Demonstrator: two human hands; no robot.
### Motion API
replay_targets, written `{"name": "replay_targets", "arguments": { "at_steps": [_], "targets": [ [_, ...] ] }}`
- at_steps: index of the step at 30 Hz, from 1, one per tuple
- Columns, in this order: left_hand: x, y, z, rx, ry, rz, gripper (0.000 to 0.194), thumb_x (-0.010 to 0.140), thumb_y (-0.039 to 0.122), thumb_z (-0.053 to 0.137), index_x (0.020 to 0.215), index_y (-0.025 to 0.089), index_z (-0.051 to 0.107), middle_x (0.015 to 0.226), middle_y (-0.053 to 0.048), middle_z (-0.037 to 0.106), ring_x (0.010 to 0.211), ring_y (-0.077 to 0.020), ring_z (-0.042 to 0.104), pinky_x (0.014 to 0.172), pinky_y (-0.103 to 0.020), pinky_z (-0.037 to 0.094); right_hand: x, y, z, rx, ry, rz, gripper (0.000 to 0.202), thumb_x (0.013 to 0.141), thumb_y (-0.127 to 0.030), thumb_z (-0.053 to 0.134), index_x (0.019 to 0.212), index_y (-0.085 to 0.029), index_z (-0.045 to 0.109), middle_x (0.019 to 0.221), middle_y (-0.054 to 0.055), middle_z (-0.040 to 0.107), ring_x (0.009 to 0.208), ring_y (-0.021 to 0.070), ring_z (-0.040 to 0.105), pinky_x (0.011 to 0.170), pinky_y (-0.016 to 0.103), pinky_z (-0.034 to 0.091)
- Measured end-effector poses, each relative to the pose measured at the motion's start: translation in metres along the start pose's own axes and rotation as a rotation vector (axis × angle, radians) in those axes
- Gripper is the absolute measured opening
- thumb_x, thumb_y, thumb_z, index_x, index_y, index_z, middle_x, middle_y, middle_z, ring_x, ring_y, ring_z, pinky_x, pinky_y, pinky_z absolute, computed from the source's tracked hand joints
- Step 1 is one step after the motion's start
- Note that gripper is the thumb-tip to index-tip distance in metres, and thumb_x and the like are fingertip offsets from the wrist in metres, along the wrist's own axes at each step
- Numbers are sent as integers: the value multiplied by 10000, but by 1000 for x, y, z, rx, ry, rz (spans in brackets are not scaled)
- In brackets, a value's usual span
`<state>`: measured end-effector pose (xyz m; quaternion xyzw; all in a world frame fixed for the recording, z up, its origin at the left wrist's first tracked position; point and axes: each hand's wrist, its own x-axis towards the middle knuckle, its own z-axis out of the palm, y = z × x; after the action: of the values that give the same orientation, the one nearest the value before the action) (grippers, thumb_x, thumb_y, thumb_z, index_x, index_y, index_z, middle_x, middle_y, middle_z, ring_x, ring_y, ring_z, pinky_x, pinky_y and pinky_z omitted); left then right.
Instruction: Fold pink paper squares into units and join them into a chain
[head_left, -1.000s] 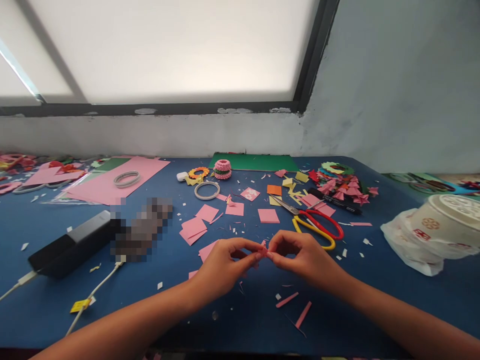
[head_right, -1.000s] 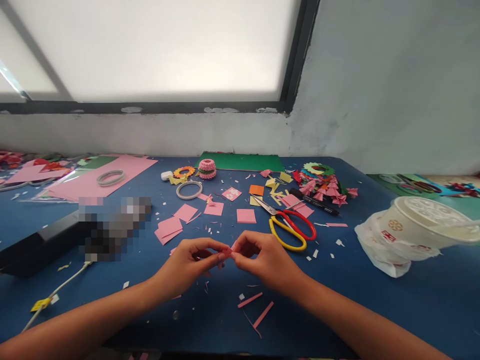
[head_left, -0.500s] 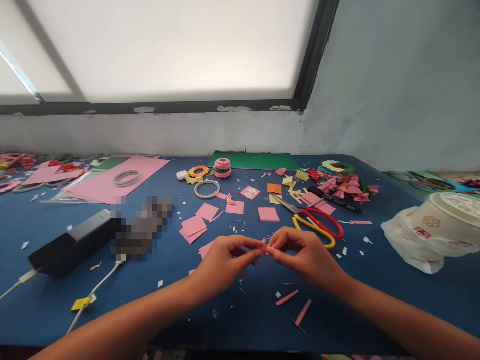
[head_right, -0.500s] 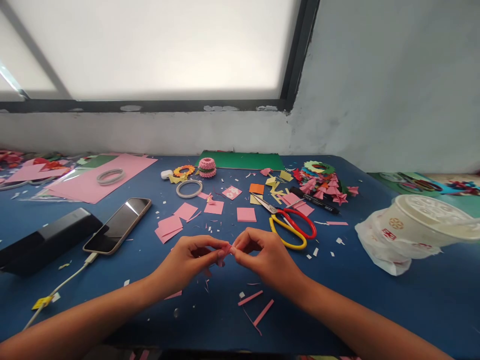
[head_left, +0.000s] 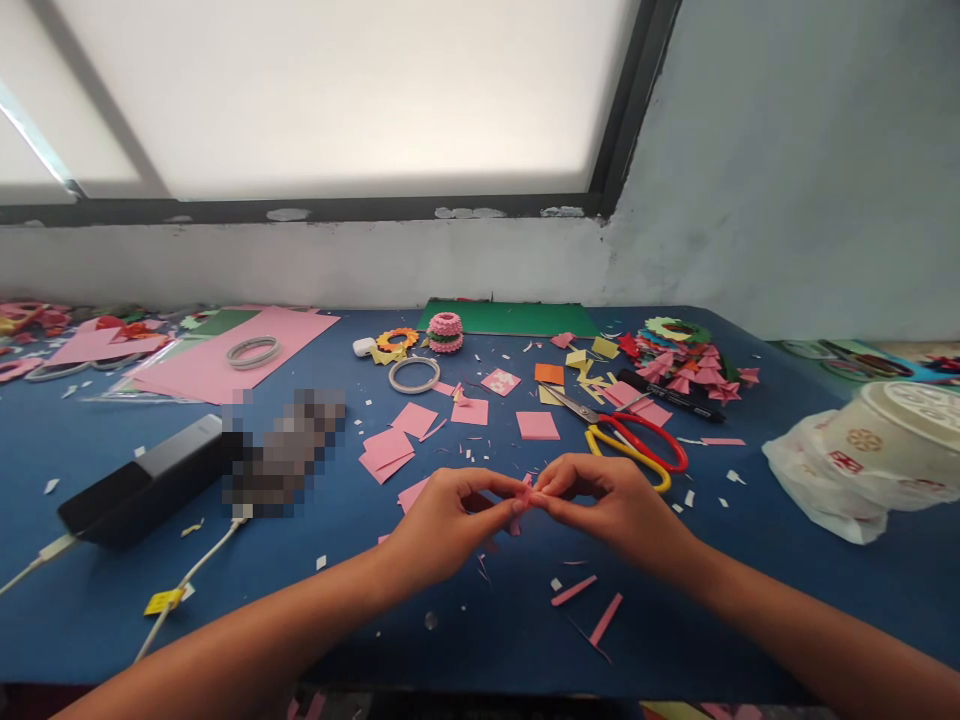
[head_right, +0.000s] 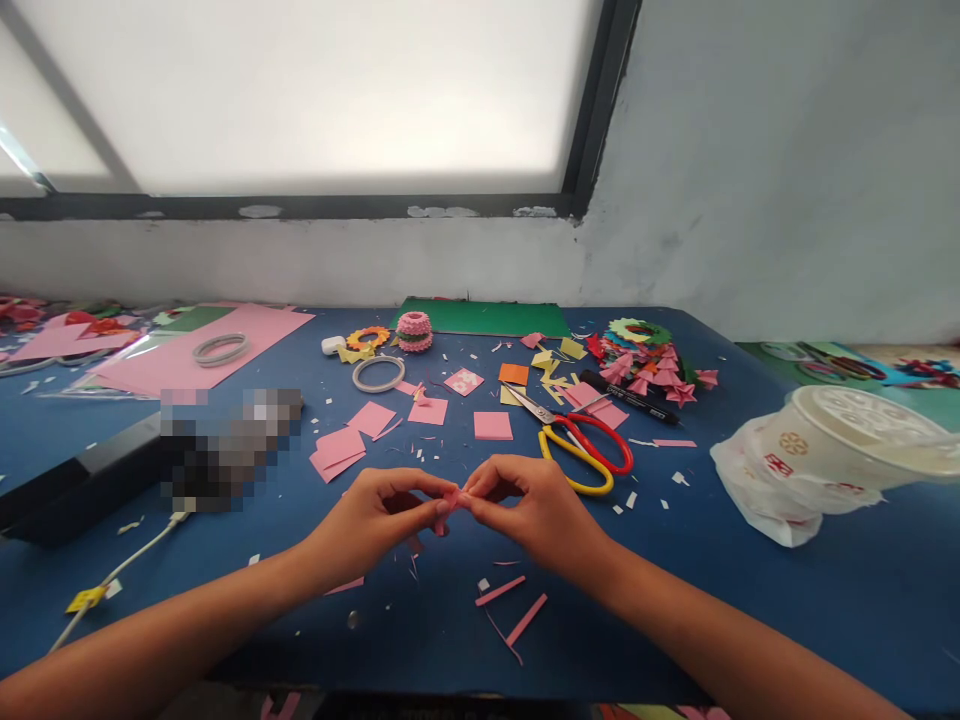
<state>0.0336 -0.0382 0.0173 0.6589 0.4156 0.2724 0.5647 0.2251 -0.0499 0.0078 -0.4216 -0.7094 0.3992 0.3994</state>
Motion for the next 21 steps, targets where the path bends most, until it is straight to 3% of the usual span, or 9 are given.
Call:
{"name": "replay_targets", "arguments": {
  "at_steps": [10,16,21],
  "targets": [
    [-1,2,2,-16,-18,-11,277,742,366,634,902,150,697,682,-50,660,657,-154,612,530,-226,480,-1,-1,-3,37,-36,61,171,732,-331,675,681,-174,631,735,27,680,689,153,650,646,268,538],
    [0,1,1,-60,-24,0,241,741,328,640,887,144,695,687,-44,656,653,-147,614,536,-223,491,0,2,3,220,-8,133,211,678,-365,718,660,-180,619,718,14,690,692,161,663,683,297,549],
    [-1,4,-1,-33,0,54,261,772,357,622,927,156,686,691,-41,653,665,-145,611,553,-223,492,0,-2,-1,174,18,107,196,706,-342,700,814,-188,646,776,20,701,724,162,673,672,274,557]
  ]
}}
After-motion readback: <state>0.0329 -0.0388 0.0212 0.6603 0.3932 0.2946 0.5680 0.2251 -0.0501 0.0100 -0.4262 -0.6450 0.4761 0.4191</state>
